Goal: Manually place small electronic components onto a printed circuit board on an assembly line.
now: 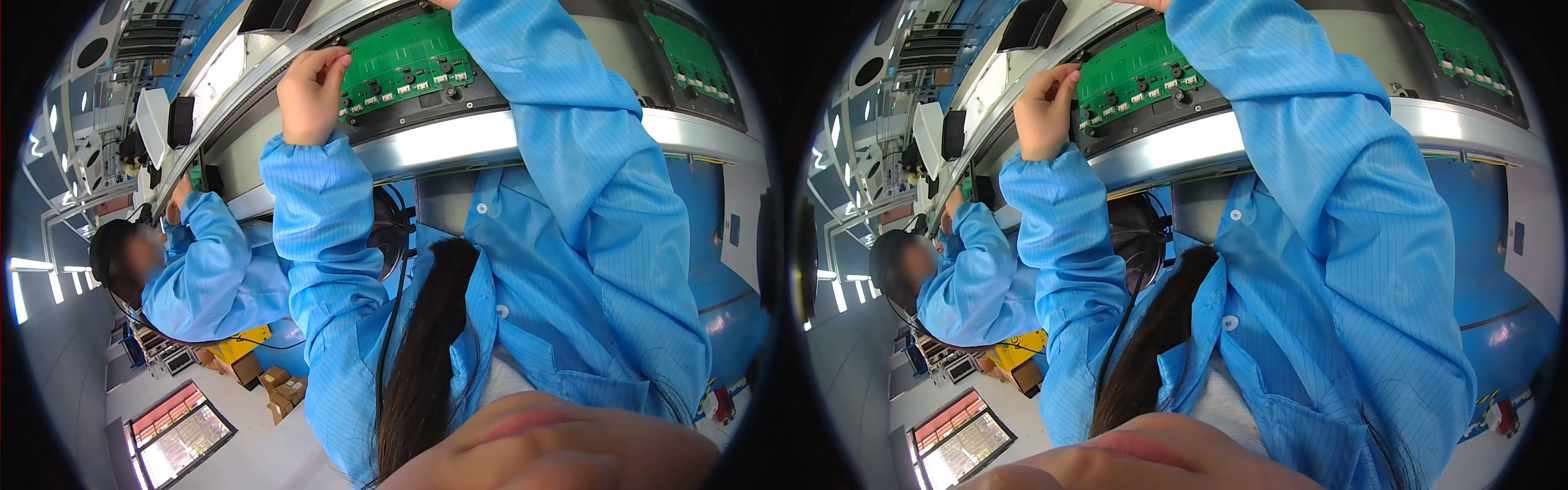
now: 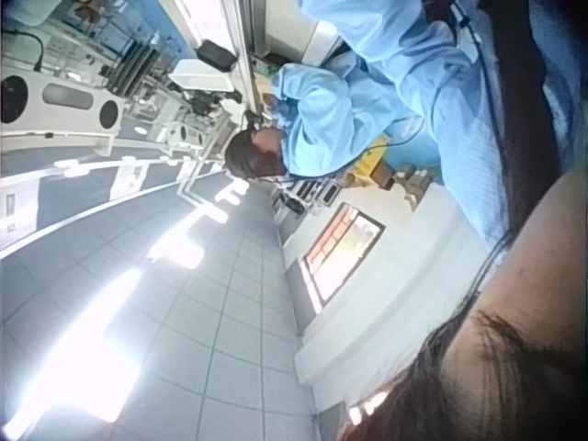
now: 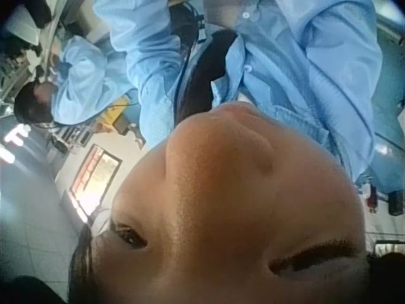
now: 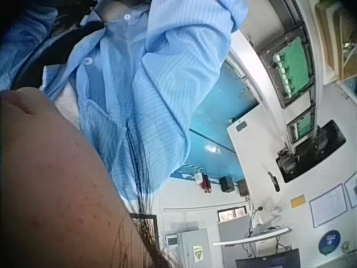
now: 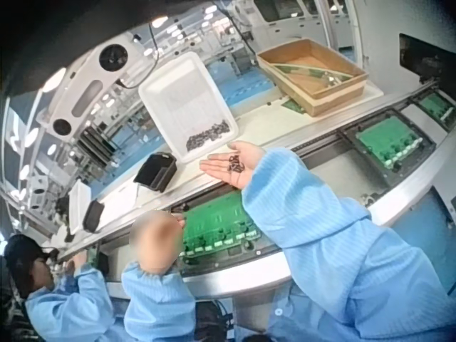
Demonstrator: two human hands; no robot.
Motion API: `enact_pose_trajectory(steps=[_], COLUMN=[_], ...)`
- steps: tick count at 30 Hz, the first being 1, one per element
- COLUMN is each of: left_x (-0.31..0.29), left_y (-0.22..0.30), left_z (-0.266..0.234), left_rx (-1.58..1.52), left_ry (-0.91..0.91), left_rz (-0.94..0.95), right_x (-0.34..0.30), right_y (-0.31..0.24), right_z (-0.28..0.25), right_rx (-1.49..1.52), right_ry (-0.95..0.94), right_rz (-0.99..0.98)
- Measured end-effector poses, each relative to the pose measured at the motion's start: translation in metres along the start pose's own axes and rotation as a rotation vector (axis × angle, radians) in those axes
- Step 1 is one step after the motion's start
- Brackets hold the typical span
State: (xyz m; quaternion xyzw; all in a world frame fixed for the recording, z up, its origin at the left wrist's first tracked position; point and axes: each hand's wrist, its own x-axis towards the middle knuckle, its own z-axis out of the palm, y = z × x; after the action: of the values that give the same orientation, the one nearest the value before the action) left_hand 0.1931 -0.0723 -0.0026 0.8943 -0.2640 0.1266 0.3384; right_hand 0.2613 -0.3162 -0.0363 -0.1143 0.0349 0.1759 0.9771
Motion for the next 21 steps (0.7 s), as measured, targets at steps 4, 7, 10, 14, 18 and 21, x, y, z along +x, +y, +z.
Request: enact_pose_trajectory(steps=[4,7,10,14,18,21], left_x=[-0.014,-0.02,-0.023,-0.021,-0.018,-0.014], left_y=[-0.007,-0.011,-0.011,-0.009,-0.006,-0.004], left_z=[-0.001,0.001,0.007,0.013,0.021,0.027], left_rx=[-0.093,-0.183,-0.297,-0.216,-0.061,0.045], left_ry=[-0.02,-0.032,-0.086,-0.118,-0.147,-0.19], left_rz=[-0.146,-0.215,-0.294,-0.275,-0.2,-0.117], right_x=[-0.002,-0.006,-0.004,-0.005,-0.004,-0.002], right_y=[0.007,0.012,0.011,0.013,0.016,0.015], right_z=[0.005,0.009,0.005,0.002,0.002,0.006], right_rx=[0.012,0.02,0.007,-0.007,-0.019,-0.029], right_ry=[0.04,0.082,0.076,0.04,0.024,0.071], right_rz=[-0.018,-0.024,-0.014,-0.011,-0.007,0.006])
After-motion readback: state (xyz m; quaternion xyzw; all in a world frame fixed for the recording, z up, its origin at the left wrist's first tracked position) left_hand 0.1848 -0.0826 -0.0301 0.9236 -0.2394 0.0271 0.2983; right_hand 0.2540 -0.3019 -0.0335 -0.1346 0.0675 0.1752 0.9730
